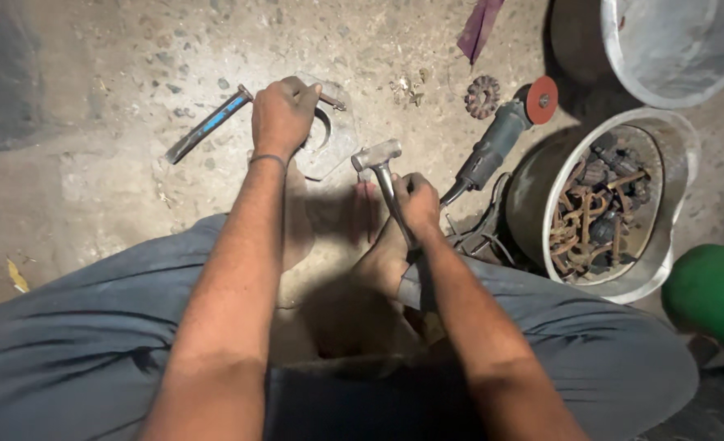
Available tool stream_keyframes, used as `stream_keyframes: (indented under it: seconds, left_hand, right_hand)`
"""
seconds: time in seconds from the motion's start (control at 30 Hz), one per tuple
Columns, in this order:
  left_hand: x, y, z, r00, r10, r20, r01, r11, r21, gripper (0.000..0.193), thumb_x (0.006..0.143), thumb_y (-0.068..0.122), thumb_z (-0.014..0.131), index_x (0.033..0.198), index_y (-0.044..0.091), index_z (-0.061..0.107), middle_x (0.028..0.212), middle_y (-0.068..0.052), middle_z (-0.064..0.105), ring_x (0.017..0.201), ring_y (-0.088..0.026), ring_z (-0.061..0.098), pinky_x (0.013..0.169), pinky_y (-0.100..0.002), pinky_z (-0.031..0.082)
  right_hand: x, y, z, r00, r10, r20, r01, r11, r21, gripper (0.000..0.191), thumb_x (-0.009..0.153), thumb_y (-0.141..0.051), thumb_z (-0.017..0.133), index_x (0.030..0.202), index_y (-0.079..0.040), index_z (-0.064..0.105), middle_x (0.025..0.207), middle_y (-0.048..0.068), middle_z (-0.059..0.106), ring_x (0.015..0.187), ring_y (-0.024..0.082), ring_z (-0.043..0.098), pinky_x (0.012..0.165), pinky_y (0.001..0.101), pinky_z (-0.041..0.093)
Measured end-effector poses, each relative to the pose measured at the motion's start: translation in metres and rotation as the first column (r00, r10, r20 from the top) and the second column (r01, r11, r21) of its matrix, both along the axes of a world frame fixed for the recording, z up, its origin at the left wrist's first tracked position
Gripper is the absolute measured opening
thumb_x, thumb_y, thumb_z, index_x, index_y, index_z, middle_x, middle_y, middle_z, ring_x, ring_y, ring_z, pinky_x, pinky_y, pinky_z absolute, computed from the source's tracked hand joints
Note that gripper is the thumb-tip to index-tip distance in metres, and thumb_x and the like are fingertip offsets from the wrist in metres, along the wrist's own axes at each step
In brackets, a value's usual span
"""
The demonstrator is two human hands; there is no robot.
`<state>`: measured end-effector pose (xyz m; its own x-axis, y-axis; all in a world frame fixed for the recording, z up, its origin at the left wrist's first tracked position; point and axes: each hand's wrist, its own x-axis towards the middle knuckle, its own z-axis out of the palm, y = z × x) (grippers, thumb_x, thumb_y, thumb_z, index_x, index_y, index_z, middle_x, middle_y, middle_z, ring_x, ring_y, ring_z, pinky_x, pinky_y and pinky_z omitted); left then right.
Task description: The person sits on the floor and straightens rusty bent metal hooks and bolts. They hold each piece against a hexagonal metal plate, tap and bend it with a hammer, use pliers to grip and adjust pieces, and finally grind a piece with an angle grinder, producing sparks.
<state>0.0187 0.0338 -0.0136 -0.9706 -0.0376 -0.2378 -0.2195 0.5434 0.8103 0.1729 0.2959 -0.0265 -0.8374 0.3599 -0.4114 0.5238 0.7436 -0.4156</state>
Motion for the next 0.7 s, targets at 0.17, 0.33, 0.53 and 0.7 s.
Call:
stream_keyframes:
  seconds: [0.17, 0.33, 0.53, 0.7]
  left_hand:
    - [0.001, -0.002, -0.005, 1.0, -0.003, -0.027, 0.004, 0.999, 0.047, 0.026, 0.089, 0.031, 0.076, 0.087, 0.006, 0.077, 0.081, -0.021, 0.072, 0.078, -0.039, 0.071, 0.068, -0.046, 0.054]
    - [0.002, -0.009, -0.007, 0.981, -0.069, 0.179, 0.001, 0.933, 0.359, 0.016, 0.09, 0.021, 0.075, 0.087, 0.005, 0.074, 0.073, -0.01, 0.073, 0.065, -0.019, 0.07, 0.059, -0.032, 0.053]
    - [0.003, -0.009, -0.003, 0.976, -0.21, 0.062, 0.163, 0.884, 0.438, 0.014, 0.086, 0.019, 0.08, 0.088, 0.005, 0.076, 0.079, -0.009, 0.076, 0.071, -0.019, 0.068, 0.062, -0.032, 0.054]
    - [0.01, 0.001, 0.006, 0.941, -0.322, -0.106, 0.325, 0.945, 0.014, 0.014, 0.082, 0.023, 0.081, 0.09, 0.012, 0.079, 0.086, -0.014, 0.074, 0.084, -0.035, 0.07, 0.074, -0.044, 0.053]
  right_hand:
    - [-0.013, -0.015, 0.018, 0.958, 0.089, 0.274, -0.074, 0.995, -0.062, 0.047, 0.085, -0.048, 0.075, 0.103, -0.005, 0.068, 0.092, 0.023, 0.073, 0.089, 0.04, 0.071, 0.079, 0.0479, 0.054]
    - [-0.022, -0.033, 0.028, 0.928, 0.109, 0.357, -0.134, 0.99, 0.046, 0.042, 0.088, -0.041, 0.071, 0.112, -0.007, 0.067, 0.104, 0.024, 0.072, 0.102, 0.043, 0.067, 0.087, 0.0504, 0.052]
    - [-0.025, -0.036, 0.023, 0.94, 0.037, 0.34, -0.058, 0.997, 0.051, 0.04, 0.087, -0.037, 0.071, 0.113, -0.006, 0.067, 0.107, 0.025, 0.072, 0.105, 0.043, 0.068, 0.09, 0.05, 0.052]
    - [-0.018, -0.039, 0.014, 0.948, -0.175, 0.264, 0.181, 0.983, 0.0, 0.038, 0.084, -0.035, 0.073, 0.107, -0.004, 0.072, 0.098, 0.022, 0.074, 0.095, 0.037, 0.073, 0.084, 0.0458, 0.055]
